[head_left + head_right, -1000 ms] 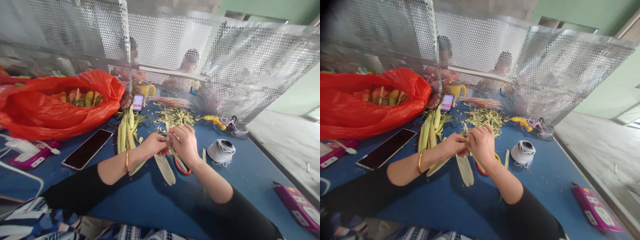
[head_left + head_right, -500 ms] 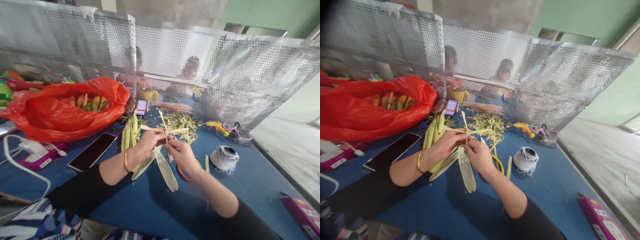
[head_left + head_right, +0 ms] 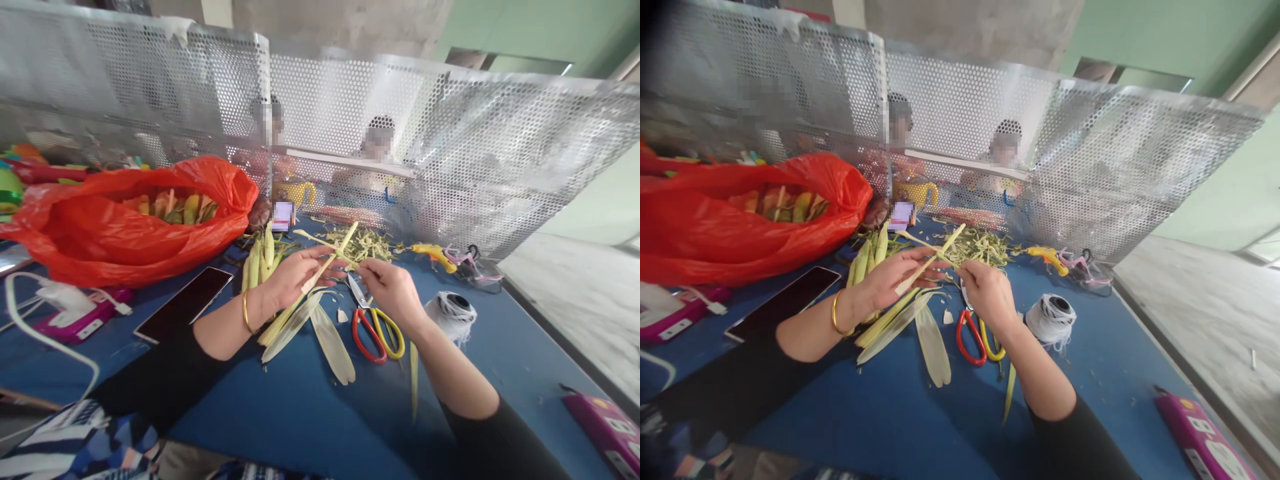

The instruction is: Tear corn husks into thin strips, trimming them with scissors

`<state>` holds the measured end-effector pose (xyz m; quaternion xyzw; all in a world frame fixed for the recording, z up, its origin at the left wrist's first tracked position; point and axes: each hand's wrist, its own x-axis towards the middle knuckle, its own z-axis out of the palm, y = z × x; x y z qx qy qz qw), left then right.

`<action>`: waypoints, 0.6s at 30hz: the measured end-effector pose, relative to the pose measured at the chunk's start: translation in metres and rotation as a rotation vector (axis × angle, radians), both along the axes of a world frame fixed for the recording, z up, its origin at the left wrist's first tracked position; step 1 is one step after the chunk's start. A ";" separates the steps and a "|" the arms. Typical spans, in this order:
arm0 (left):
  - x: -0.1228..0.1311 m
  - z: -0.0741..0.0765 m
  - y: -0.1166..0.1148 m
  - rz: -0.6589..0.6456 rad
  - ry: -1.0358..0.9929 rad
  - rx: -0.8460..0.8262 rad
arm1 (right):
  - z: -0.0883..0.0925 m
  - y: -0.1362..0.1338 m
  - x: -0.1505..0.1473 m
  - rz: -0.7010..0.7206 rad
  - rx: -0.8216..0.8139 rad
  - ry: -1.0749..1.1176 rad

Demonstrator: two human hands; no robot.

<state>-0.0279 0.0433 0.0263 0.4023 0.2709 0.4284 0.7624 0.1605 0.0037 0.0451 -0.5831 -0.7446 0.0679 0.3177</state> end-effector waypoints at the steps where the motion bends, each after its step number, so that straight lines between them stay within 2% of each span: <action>1: -0.001 0.002 0.001 -0.028 0.004 -0.028 | 0.002 0.000 0.003 0.031 0.031 -0.025; 4: -0.001 0.004 -0.001 -0.046 0.068 -0.047 | 0.003 0.000 0.007 0.116 0.099 -0.115; 8: 0.009 0.002 -0.010 0.129 0.211 -0.009 | -0.001 -0.001 0.003 0.156 0.118 -0.259; 12: 0.015 -0.002 -0.013 0.266 0.237 -0.044 | -0.003 -0.005 -0.002 0.154 0.168 -0.369; 18: 0.018 -0.006 -0.015 0.256 0.252 -0.049 | -0.008 -0.002 -0.005 0.103 0.196 -0.386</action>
